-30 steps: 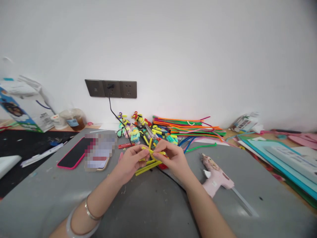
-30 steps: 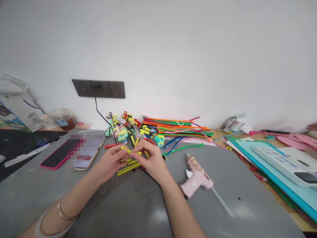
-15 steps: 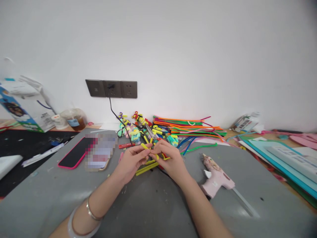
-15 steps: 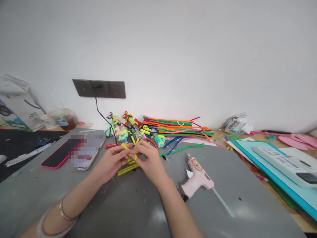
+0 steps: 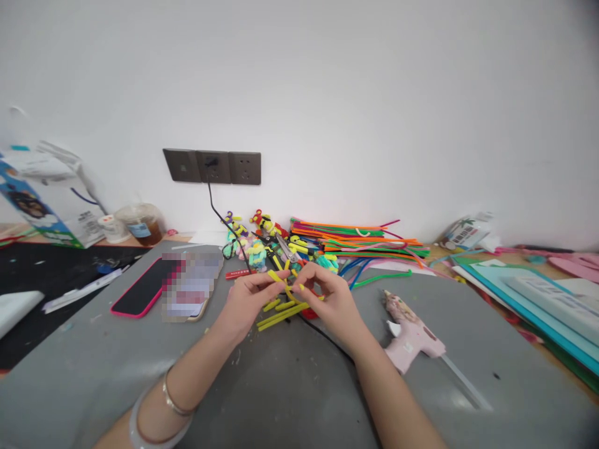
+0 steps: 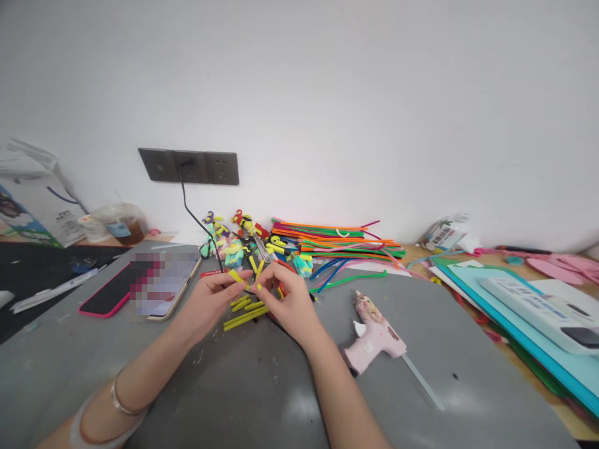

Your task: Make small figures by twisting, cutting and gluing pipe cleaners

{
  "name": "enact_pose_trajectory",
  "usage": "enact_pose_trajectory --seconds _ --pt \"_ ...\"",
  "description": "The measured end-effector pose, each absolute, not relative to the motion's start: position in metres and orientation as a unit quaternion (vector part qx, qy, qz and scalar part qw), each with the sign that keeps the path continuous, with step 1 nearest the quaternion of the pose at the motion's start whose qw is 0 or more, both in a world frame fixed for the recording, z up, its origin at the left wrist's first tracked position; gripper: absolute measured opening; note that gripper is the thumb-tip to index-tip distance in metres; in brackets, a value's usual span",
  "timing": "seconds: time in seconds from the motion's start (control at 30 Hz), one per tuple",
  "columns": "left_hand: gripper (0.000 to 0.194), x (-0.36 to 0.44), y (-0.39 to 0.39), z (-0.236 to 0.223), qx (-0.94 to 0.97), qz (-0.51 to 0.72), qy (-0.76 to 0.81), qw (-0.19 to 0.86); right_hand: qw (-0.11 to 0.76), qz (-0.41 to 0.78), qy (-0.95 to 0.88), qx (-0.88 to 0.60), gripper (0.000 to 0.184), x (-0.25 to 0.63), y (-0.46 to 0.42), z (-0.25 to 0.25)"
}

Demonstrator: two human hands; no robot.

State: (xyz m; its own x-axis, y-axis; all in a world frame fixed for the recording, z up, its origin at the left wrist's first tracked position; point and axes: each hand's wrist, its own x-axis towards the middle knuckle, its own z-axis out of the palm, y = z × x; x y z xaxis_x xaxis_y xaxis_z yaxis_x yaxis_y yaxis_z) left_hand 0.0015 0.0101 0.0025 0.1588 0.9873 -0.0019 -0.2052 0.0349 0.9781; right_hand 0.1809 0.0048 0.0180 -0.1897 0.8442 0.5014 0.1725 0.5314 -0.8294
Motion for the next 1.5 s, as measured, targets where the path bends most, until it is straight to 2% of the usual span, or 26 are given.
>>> enact_pose_trajectory --seconds 0.23,0.33,0.47,0.6,0.73,0.93,1.33,1.5 --pt "0.020 0.002 0.004 0.014 0.632 0.485 0.392 0.461 0.502 0.399 -0.676 -0.363 0.044 0.182 0.008 0.012" --pt "0.018 0.002 0.003 0.016 0.683 0.465 0.393 0.403 0.487 0.405 -0.679 -0.372 0.046 0.182 0.008 0.010" --pt "0.018 0.002 0.004 0.013 0.713 0.429 0.398 0.387 0.468 0.394 -0.689 -0.388 0.045 0.180 0.008 0.011" --pt "0.019 0.003 0.005 0.012 0.666 0.418 0.417 0.455 0.472 0.419 -0.677 -0.378 0.041 0.180 0.008 0.013" --pt "0.037 0.003 0.007 0.013 0.539 0.453 0.388 0.594 0.492 0.503 -0.631 -0.328 0.031 0.184 0.009 0.016" --pt "0.046 0.003 0.007 0.018 0.454 0.491 0.360 0.651 0.491 0.558 -0.605 -0.285 0.024 0.189 0.006 0.019" --pt "0.037 0.005 -0.001 0.025 0.419 0.413 0.328 0.739 0.463 0.628 -0.579 -0.237 0.020 0.191 -0.003 0.021" --pt "0.034 0.004 0.001 0.023 0.377 0.386 0.320 0.779 0.442 0.616 -0.602 -0.250 0.018 0.190 -0.006 0.024"
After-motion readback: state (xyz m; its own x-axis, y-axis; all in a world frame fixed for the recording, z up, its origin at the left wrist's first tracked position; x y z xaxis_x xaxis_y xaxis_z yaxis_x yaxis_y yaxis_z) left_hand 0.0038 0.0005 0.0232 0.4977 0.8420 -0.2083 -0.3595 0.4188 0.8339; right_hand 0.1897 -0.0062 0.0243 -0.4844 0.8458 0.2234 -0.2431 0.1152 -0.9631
